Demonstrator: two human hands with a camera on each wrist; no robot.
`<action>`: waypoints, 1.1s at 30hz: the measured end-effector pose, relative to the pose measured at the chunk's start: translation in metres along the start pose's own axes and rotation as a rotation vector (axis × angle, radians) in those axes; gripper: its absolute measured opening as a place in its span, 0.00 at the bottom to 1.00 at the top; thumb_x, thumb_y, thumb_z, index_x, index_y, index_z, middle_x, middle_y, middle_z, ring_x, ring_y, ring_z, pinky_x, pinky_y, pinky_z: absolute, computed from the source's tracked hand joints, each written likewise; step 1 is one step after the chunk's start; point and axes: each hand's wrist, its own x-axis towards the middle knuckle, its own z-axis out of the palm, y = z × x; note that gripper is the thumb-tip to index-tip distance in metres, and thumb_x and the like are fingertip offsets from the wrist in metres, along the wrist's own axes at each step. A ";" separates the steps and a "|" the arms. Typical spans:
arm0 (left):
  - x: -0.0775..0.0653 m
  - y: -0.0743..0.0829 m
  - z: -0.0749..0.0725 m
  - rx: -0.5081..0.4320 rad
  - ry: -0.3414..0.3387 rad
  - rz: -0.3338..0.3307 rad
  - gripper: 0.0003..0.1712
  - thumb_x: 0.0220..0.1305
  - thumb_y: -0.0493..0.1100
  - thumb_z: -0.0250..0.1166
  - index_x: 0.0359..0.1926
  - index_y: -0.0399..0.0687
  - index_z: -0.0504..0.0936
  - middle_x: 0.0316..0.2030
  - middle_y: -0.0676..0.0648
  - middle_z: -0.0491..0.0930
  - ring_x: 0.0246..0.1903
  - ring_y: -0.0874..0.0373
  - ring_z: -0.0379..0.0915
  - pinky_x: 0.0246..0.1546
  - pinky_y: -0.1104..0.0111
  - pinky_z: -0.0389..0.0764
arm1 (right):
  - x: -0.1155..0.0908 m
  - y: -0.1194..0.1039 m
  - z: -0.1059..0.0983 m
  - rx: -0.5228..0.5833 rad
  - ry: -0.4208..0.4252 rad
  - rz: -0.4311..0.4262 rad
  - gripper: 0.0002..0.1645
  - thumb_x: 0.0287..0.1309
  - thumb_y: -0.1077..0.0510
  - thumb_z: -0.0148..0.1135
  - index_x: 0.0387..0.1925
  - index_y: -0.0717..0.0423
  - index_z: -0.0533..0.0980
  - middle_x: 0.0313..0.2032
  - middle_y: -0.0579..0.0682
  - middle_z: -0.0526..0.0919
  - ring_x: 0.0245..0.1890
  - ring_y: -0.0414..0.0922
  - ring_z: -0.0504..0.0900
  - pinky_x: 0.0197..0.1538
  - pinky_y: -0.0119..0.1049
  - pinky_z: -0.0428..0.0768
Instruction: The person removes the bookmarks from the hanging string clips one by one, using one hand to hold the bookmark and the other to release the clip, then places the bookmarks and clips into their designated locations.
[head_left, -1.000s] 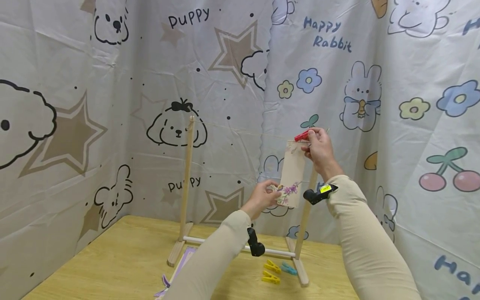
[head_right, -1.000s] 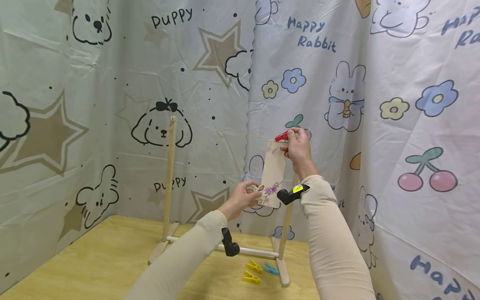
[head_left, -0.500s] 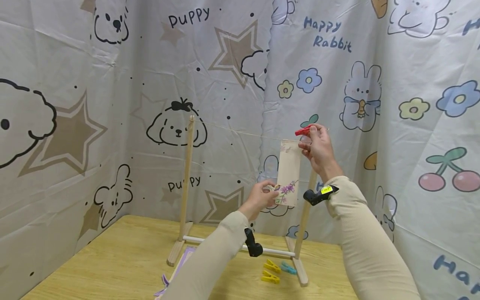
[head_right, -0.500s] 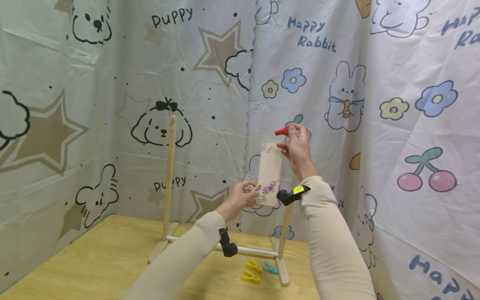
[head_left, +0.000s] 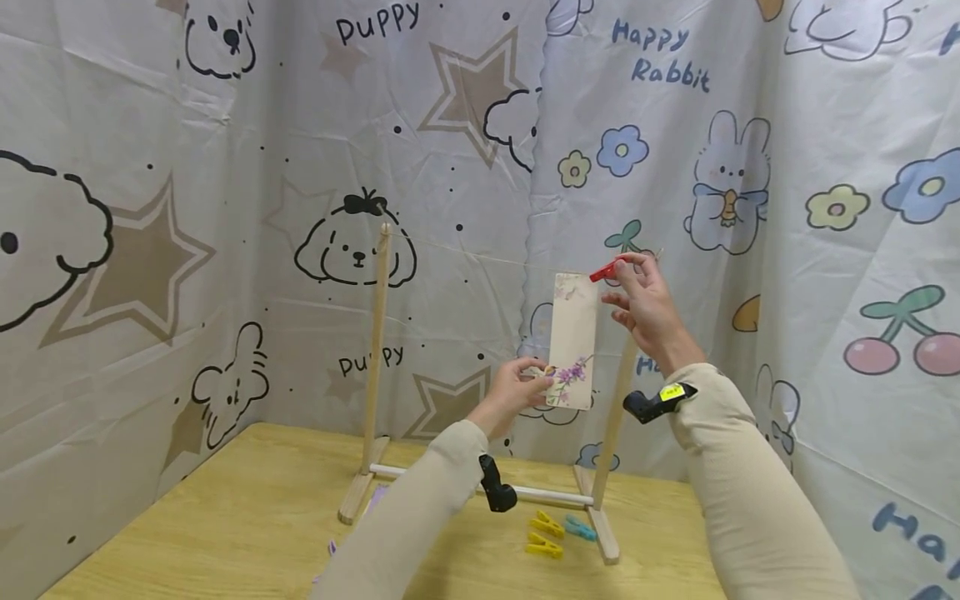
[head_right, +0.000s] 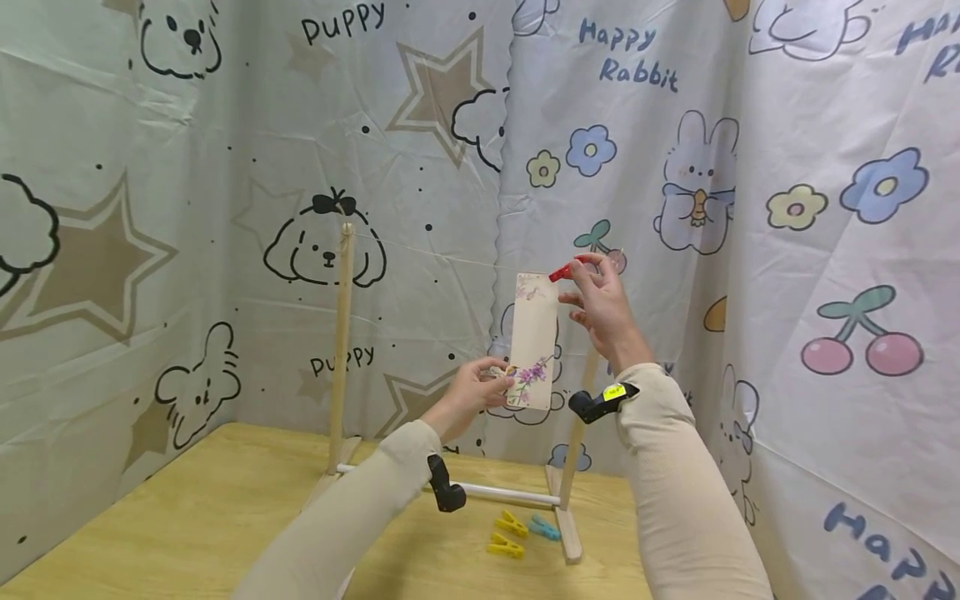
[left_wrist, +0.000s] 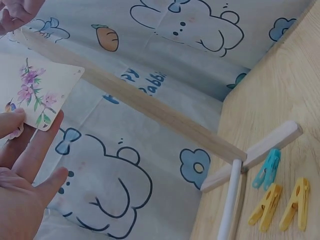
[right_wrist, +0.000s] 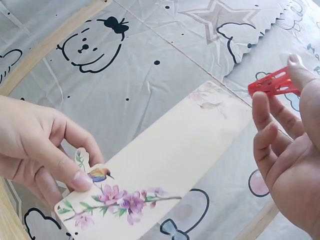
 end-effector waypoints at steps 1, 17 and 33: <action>-0.001 0.001 -0.001 0.005 -0.002 0.004 0.14 0.71 0.32 0.65 0.55 0.33 0.80 0.36 0.42 0.86 0.30 0.51 0.85 0.44 0.56 0.85 | -0.002 0.000 -0.001 -0.010 -0.014 0.006 0.24 0.72 0.41 0.59 0.63 0.40 0.66 0.57 0.51 0.73 0.39 0.43 0.81 0.34 0.30 0.75; -0.012 0.003 -0.015 0.009 -0.016 0.026 0.14 0.71 0.32 0.65 0.55 0.34 0.80 0.29 0.48 0.82 0.27 0.57 0.79 0.36 0.65 0.84 | -0.026 0.000 -0.008 -0.025 -0.152 0.040 0.28 0.73 0.42 0.58 0.69 0.42 0.66 0.56 0.51 0.77 0.41 0.44 0.80 0.34 0.30 0.77; -0.025 0.004 -0.024 0.048 -0.029 0.015 0.13 0.72 0.35 0.66 0.53 0.34 0.80 0.32 0.46 0.84 0.29 0.57 0.82 0.51 0.51 0.82 | -0.041 0.016 -0.010 0.041 -0.201 0.038 0.26 0.74 0.45 0.58 0.68 0.41 0.66 0.55 0.53 0.75 0.38 0.42 0.80 0.34 0.29 0.77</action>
